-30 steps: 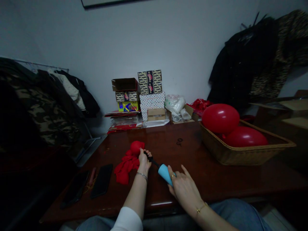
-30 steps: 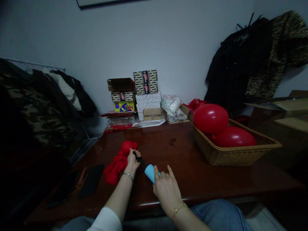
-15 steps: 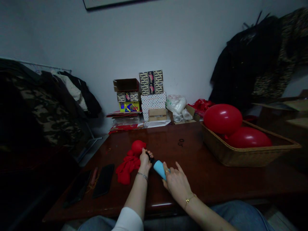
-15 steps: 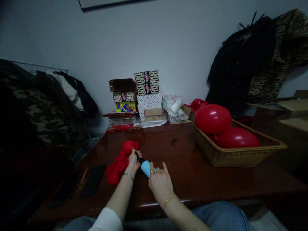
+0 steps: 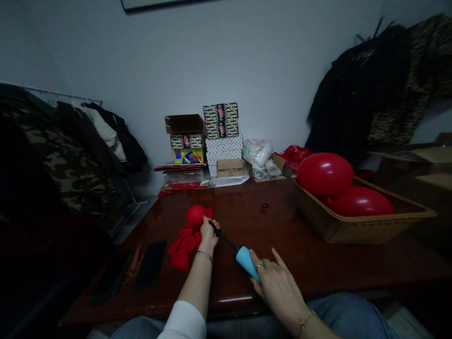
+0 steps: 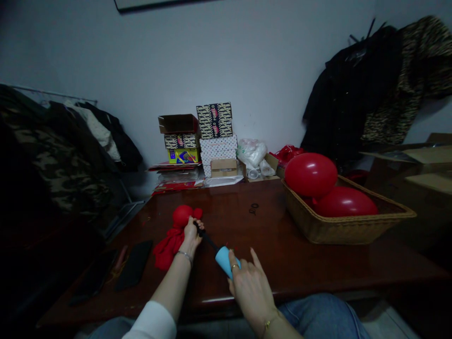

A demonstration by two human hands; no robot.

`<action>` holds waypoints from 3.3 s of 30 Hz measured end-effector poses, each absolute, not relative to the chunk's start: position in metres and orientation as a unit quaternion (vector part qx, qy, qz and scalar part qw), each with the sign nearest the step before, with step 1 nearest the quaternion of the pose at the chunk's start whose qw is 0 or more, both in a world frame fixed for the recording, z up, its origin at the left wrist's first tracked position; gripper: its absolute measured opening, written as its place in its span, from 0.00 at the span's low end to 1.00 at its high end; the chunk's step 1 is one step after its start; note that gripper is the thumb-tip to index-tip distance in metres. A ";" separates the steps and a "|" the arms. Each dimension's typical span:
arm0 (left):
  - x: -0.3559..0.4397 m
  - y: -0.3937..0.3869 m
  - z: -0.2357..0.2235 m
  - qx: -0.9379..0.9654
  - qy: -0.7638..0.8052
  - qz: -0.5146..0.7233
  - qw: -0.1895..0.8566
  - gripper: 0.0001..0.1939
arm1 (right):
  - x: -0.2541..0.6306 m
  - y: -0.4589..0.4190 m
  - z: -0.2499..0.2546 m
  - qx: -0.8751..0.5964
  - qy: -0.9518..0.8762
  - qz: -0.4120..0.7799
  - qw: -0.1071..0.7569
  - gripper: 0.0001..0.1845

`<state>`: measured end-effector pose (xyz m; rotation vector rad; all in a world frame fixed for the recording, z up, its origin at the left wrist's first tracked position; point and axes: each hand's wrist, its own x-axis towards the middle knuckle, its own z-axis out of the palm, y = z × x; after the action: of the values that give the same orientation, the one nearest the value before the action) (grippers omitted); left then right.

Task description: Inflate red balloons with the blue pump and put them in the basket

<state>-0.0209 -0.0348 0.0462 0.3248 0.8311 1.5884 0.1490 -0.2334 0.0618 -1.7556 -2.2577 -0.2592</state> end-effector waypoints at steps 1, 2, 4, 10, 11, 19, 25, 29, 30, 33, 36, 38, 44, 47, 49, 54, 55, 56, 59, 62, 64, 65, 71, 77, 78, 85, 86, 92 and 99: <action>-0.020 -0.036 0.045 0.144 0.362 0.688 0.612 0.15 | 0.146 -0.230 0.063 -0.608 -0.779 -0.087 0.126 0.29; -0.019 -0.038 0.044 0.146 0.364 0.687 0.612 0.15 | 0.143 -0.226 0.064 -0.610 -0.778 -0.087 0.119 0.29; -0.015 -0.042 0.041 0.146 0.370 0.684 0.612 0.15 | 0.135 -0.218 0.064 -0.614 -0.777 -0.090 0.109 0.30; 0.000 -0.052 0.038 0.150 0.385 0.668 0.619 0.14 | 0.116 -0.190 0.063 -0.617 -0.775 -0.092 0.098 0.29; 0.000 -0.052 0.038 0.152 0.387 0.669 0.617 0.14 | 0.114 -0.188 0.063 -0.618 -0.775 -0.091 0.098 0.30; -0.025 -0.036 0.043 0.141 0.385 0.688 0.599 0.15 | 0.127 -0.209 0.060 -0.602 -0.781 -0.092 0.139 0.31; -0.035 -0.029 0.047 0.132 0.387 0.693 0.594 0.14 | 0.150 -0.234 0.054 -0.590 -0.787 -0.093 0.155 0.30; -0.028 -0.032 0.044 0.147 0.381 0.677 0.613 0.15 | 0.151 -0.235 0.054 -0.596 -0.784 -0.093 0.145 0.30; -0.024 -0.033 0.043 0.149 0.380 0.672 0.618 0.15 | 0.150 -0.233 0.055 -0.599 -0.783 -0.092 0.141 0.30; -0.011 -0.040 0.040 0.150 0.384 0.664 0.624 0.15 | 0.141 -0.220 0.061 -0.608 -0.778 -0.093 0.124 0.29; 0.001 -0.047 0.037 0.151 0.390 0.661 0.623 0.15 | 0.130 -0.204 0.067 -0.615 -0.776 -0.089 0.110 0.29; 0.006 -0.050 0.036 0.161 0.393 0.650 0.630 0.15 | 0.123 -0.193 0.069 -0.619 -0.774 -0.081 0.107 0.28; 0.002 -0.046 0.040 0.164 0.417 0.654 0.610 0.14 | 0.114 -0.186 0.071 -0.622 -0.772 -0.074 0.106 0.30; -0.008 -0.039 0.043 0.154 0.407 0.663 0.609 0.13 | 0.118 -0.195 0.072 -0.617 -0.775 -0.069 0.115 0.30; -0.016 -0.034 0.046 0.157 0.404 0.668 0.605 0.13 | 0.124 -0.204 0.071 -0.611 -0.779 -0.067 0.127 0.30; -0.032 -0.027 0.053 0.163 0.406 0.679 0.590 0.13 | 0.147 -0.227 0.062 -0.588 -0.788 -0.068 0.170 0.30; -0.033 -0.026 0.055 0.159 0.407 0.679 0.590 0.14 | 0.150 -0.230 0.060 -0.585 -0.788 -0.070 0.177 0.30; -0.033 -0.025 0.055 0.156 0.409 0.678 0.591 0.14 | 0.152 -0.232 0.059 -0.584 -0.788 -0.072 0.180 0.31; -0.030 -0.025 0.055 0.151 0.411 0.673 0.596 0.14 | 0.155 -0.234 0.060 -0.592 -0.783 -0.077 0.173 0.30; -0.026 -0.026 0.049 0.154 0.405 0.673 0.600 0.15 | 0.150 -0.230 0.065 -0.600 -0.781 -0.078 0.154 0.29; -0.023 -0.028 0.046 0.156 0.403 0.671 0.603 0.15 | 0.144 -0.224 0.069 -0.604 -0.781 -0.079 0.136 0.29; -0.022 -0.029 0.044 0.156 0.404 0.670 0.603 0.14 | 0.141 -0.220 0.070 -0.606 -0.781 -0.081 0.128 0.29; -0.007 -0.042 0.040 0.150 0.417 0.659 0.607 0.13 | 0.120 -0.192 0.072 -0.610 -0.782 -0.087 0.098 0.29; -0.004 -0.044 0.035 0.162 0.413 0.664 0.602 0.13 | 0.110 -0.182 0.071 -0.615 -0.777 -0.087 0.102 0.29; -0.005 -0.043 0.035 0.157 0.410 0.670 0.598 0.13 | 0.110 -0.183 0.070 -0.613 -0.778 -0.087 0.106 0.29; -0.019 -0.035 0.040 0.154 0.382 0.686 0.600 0.14 | 0.132 -0.208 0.063 -0.601 -0.783 -0.083 0.136 0.30; -0.021 -0.034 0.041 0.156 0.379 0.688 0.599 0.14 | 0.137 -0.214 0.062 -0.599 -0.784 -0.081 0.142 0.30; -0.022 -0.031 0.044 0.156 0.375 0.688 0.601 0.14 | 0.157 -0.235 0.059 -0.597 -0.783 -0.074 0.159 0.30; -0.012 -0.038 0.044 0.156 0.387 0.684 0.598 0.14 | 0.143 -0.219 0.066 -0.608 -0.777 -0.087 0.133 0.29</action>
<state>-0.0119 -0.0376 0.0441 0.3625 0.8986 1.5864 0.1426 -0.2189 0.0662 -1.7645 -2.2546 -0.2523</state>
